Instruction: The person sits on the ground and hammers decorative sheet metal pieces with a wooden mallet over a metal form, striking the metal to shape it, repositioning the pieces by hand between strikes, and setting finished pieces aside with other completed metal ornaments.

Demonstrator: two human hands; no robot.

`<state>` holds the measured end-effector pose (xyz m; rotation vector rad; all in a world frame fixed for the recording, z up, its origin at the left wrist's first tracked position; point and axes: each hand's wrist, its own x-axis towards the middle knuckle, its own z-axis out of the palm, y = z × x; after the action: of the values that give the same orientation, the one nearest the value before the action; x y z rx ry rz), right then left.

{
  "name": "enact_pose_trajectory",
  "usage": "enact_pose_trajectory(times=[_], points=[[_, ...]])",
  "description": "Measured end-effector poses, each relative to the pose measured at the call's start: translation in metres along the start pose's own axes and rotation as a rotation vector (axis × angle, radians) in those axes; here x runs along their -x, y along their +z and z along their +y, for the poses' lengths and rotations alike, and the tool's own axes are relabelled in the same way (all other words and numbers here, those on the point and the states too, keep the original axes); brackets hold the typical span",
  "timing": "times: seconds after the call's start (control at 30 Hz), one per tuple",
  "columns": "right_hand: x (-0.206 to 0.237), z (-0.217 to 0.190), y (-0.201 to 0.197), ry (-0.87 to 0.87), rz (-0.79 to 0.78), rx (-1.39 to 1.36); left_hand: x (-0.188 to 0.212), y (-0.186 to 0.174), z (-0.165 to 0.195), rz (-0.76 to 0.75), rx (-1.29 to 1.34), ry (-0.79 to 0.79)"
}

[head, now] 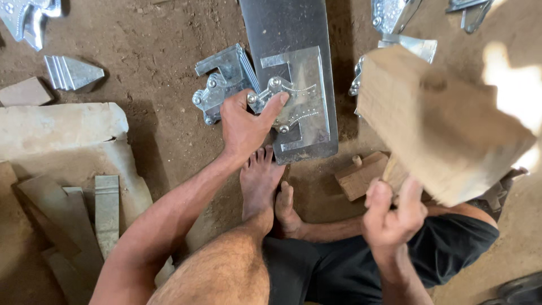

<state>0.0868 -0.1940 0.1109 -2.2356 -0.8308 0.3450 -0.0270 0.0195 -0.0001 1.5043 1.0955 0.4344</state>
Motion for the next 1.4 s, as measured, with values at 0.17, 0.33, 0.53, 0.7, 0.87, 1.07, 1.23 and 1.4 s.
enact_pose_trajectory(times=[0.17, 0.33, 0.53, 0.7, 0.87, 1.07, 1.23, 1.4], points=[[0.026, 0.008, -0.010, -0.129, -0.075, 0.070, 0.001, 0.001, -0.004, 0.001, -0.025, -0.007], [0.058, 0.034, -0.013, 0.103, -0.032, 0.083, 0.004, 0.001, -0.004, 0.012, 0.021, 0.001], [0.099, 0.056, -0.025, 0.158, -0.118, 0.070, 0.005, -0.002, -0.005, 0.010, -0.173, -0.038], [0.128, 0.056, -0.018, 0.371, -0.227, 0.165, 0.014, -0.026, 0.033, -0.226, 0.151, -0.140], [0.125, 0.062, -0.007, 0.540, -0.398, 0.329, -0.007, 0.005, 0.096, -0.516, 0.199, -0.013], [0.121, 0.067, -0.016, 0.388, -0.220, -0.010, -0.008, -0.013, 0.044, -0.085, -0.121, 0.186], [0.123, 0.073, -0.013, 0.688, -0.361, 0.181, -0.002, -0.056, -0.029, 0.152, -0.704, 0.324], [0.126, 0.080, -0.011, 0.654, -0.336, 0.068, 0.003, -0.060, -0.030, 0.097, -0.613, 0.131]])
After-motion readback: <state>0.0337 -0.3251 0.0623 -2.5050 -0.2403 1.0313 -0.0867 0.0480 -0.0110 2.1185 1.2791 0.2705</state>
